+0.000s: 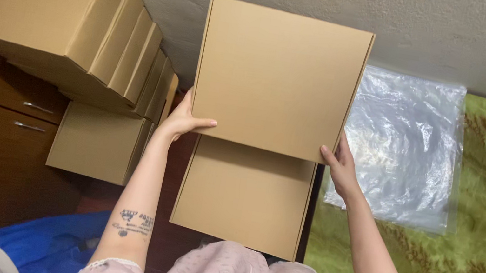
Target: The person unpacks a gray shirt from a plastic bag inside a cardboard box, hangs it on a green hanger, and places it on a clothing rack. They then repeat the process with a pink shirt, unpacking it from a box and hanging it on a metal hanger. The person closes the empty boxes and stacks them.
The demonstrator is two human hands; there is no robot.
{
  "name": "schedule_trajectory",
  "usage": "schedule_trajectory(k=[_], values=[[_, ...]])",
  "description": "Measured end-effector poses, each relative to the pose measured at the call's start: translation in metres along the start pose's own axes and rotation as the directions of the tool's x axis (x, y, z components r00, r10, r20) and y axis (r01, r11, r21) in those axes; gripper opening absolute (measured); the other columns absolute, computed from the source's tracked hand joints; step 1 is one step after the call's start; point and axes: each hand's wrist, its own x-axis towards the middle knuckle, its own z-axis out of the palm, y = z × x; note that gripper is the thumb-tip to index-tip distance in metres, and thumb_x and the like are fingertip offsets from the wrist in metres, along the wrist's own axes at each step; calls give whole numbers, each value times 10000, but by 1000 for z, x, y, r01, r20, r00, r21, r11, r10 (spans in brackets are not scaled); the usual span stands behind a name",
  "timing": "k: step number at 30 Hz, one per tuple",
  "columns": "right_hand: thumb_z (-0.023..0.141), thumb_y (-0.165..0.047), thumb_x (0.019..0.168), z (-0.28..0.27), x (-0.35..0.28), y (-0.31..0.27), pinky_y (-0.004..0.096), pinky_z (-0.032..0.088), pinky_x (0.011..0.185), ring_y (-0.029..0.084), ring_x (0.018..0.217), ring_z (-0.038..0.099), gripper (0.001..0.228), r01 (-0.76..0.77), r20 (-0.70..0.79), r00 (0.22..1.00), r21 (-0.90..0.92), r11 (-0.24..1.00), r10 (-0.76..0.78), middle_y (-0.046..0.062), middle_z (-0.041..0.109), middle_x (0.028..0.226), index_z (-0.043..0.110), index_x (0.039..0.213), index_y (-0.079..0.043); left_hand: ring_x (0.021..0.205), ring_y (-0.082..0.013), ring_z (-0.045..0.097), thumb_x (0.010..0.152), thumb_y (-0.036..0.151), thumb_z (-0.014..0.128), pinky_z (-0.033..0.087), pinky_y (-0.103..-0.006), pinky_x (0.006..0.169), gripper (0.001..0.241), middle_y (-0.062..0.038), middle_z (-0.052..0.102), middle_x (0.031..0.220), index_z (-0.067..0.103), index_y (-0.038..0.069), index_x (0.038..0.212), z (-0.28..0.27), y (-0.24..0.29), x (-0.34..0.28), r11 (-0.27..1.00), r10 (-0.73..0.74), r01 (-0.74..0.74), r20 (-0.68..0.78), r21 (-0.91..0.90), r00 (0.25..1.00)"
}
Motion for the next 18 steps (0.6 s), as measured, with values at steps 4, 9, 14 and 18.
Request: schedule_trajectory(k=[4, 9, 14, 18], values=[[508, 33, 914, 9, 49, 40, 433, 342, 1063, 292, 1314, 372, 649, 60, -122, 990, -96, 994, -72, 158, 358, 1462, 218, 1487, -63, 1366, -355, 299, 567, 63, 904, 283, -495, 1102, 1164, -197, 344, 1463, 195, 143, 1486, -1, -12, 55, 997, 73, -74, 13, 13, 997], [501, 0, 913, 16, 84, 55, 449, 275, 1110, 344, 1361, 291, 642, -86, -246, 969, -228, 970, 28, 213, 288, 1489, 197, 1479, -13, 1393, -357, 234, 579, 65, 899, 240, -482, 1142, 1187, -202, 268, 1498, 134, 110, 1485, 0, -47, 104, 999, 21, -17, 101, -36, 995], [627, -96, 831, 4, 110, 106, 481, 308, 1079, 357, 1300, 396, 703, -230, -281, 954, -464, 855, 105, 212, 444, 1386, 315, 1460, -57, 1393, -364, 222, 535, 2, 908, 252, -487, 1145, 1277, -211, 227, 1504, 53, 80, 1481, 2, -86, 139, 992, -102, 114, 210, -45, 972], [626, -181, 832, -9, 120, 145, 489, 326, 1077, 378, 1287, 408, 712, -346, -261, 936, -555, 756, 237, 211, 443, 1395, 313, 1461, -62, 1381, -382, 248, 549, -5, 891, 274, -499, 1129, 1228, -225, 272, 1484, 88, 51, 1477, 1, -117, 146, 980, -186, 199, 261, -25, 947]])
